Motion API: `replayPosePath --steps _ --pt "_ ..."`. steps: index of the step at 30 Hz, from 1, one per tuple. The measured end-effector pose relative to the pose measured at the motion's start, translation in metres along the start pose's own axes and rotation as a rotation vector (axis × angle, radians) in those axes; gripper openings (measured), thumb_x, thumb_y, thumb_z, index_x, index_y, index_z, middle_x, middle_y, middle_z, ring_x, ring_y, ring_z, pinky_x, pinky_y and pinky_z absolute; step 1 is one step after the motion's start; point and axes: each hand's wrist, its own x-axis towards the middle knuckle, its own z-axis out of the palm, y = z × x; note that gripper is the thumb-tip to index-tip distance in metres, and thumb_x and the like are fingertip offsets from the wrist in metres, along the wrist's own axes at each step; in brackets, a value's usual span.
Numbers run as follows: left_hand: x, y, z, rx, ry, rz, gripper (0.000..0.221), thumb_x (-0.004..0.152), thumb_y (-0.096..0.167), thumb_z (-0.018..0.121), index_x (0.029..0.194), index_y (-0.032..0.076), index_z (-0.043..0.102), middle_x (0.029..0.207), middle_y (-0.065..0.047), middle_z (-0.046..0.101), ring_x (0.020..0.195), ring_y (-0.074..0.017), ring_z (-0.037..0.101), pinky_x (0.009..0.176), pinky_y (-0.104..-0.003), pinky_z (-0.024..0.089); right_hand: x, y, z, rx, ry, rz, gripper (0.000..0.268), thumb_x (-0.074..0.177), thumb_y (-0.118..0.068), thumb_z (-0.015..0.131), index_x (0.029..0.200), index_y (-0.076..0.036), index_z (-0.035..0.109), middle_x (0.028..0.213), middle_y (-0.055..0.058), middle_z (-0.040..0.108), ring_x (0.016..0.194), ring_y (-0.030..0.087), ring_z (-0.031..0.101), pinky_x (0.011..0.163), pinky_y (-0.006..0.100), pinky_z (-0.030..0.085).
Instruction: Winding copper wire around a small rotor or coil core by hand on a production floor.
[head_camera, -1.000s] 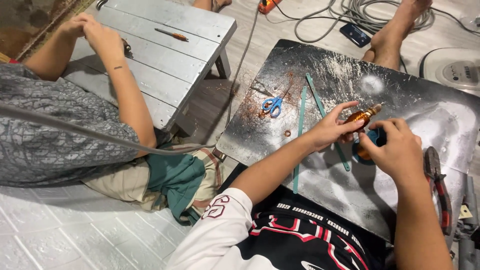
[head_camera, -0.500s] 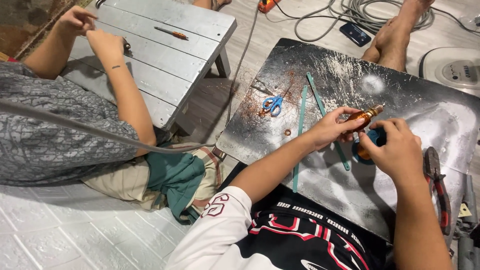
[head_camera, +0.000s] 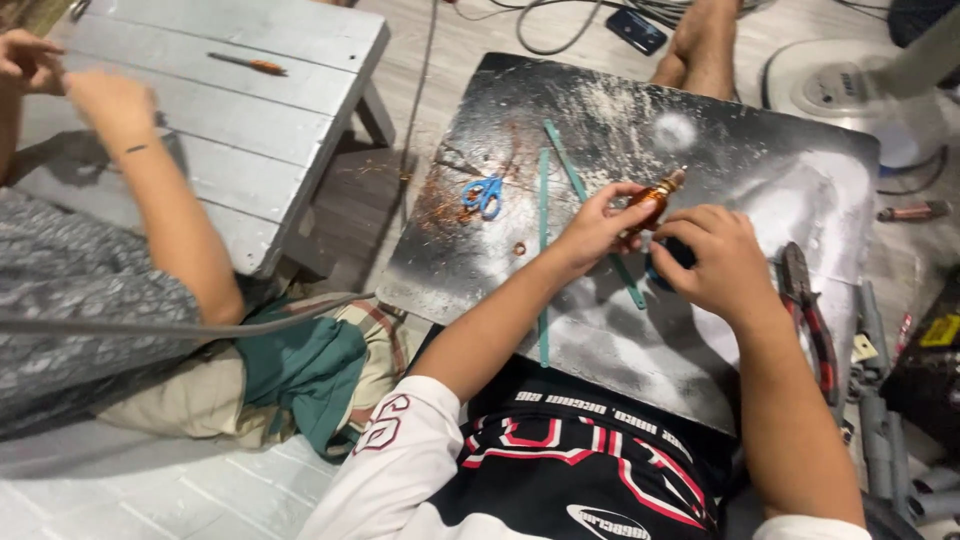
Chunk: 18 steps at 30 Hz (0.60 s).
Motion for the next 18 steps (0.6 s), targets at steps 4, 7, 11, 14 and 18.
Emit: replayPosePath --steps 4,7,11,14,18 --pt "0.014 -0.025 -0.010 -0.007 0.014 -0.015 0.064 0.103 0.044 0.086 0.147 0.007 0.059 0.098 -0.022 0.080 0.061 -0.0207 0.077 0.047 -0.025 0.059 -0.002 0.004 0.010 -0.038 0.043 0.028 0.013 0.100 -0.037 0.083 0.105 -0.025 0.082 0.115 0.001 0.081 0.118 0.028 0.076 0.097 0.043 0.054" --pt "-0.001 -0.001 -0.002 0.005 0.049 -0.009 0.059 0.104 0.040 0.086 0.146 0.007 0.061 0.094 -0.025 0.080 0.058 -0.0247 0.077 0.045 -0.029 0.059 -0.001 0.000 0.012 -0.085 0.020 0.106 0.012 0.105 -0.038 0.081 0.105 -0.027 0.082 0.115 -0.004 0.079 0.119 0.023 0.075 0.093 0.039 0.052" --pt "0.010 -0.011 -0.004 0.021 0.034 -0.022 0.060 0.106 0.044 0.083 0.147 0.008 0.059 0.098 -0.026 0.082 0.059 -0.0218 0.077 0.047 -0.028 0.058 -0.002 -0.001 0.007 -0.104 -0.007 0.163 0.016 0.106 -0.042 0.079 0.106 -0.026 0.082 0.117 -0.002 0.079 0.120 0.024 0.075 0.092 0.041 0.055" --pt "0.006 -0.006 0.002 -0.002 0.076 -0.002 0.059 0.107 0.042 0.081 0.147 0.006 0.060 0.095 -0.023 0.078 0.062 -0.0205 0.075 0.049 -0.027 0.057 -0.001 0.003 0.007 -0.096 0.005 0.172 0.021 0.109 -0.046 0.077 0.107 -0.025 0.081 0.117 -0.001 0.077 0.116 0.028 0.075 0.093 0.045 0.057" --pt "0.015 -0.021 -0.002 -0.064 0.092 0.029 0.057 0.106 0.043 0.082 0.145 0.006 0.061 0.090 -0.020 0.074 0.060 -0.0242 0.074 0.047 -0.028 0.056 -0.005 0.007 0.014 -0.132 -0.043 0.159 0.024 0.111 -0.051 0.076 0.111 -0.027 0.081 0.120 0.000 0.076 0.118 0.030 0.074 0.096 0.048 0.058"
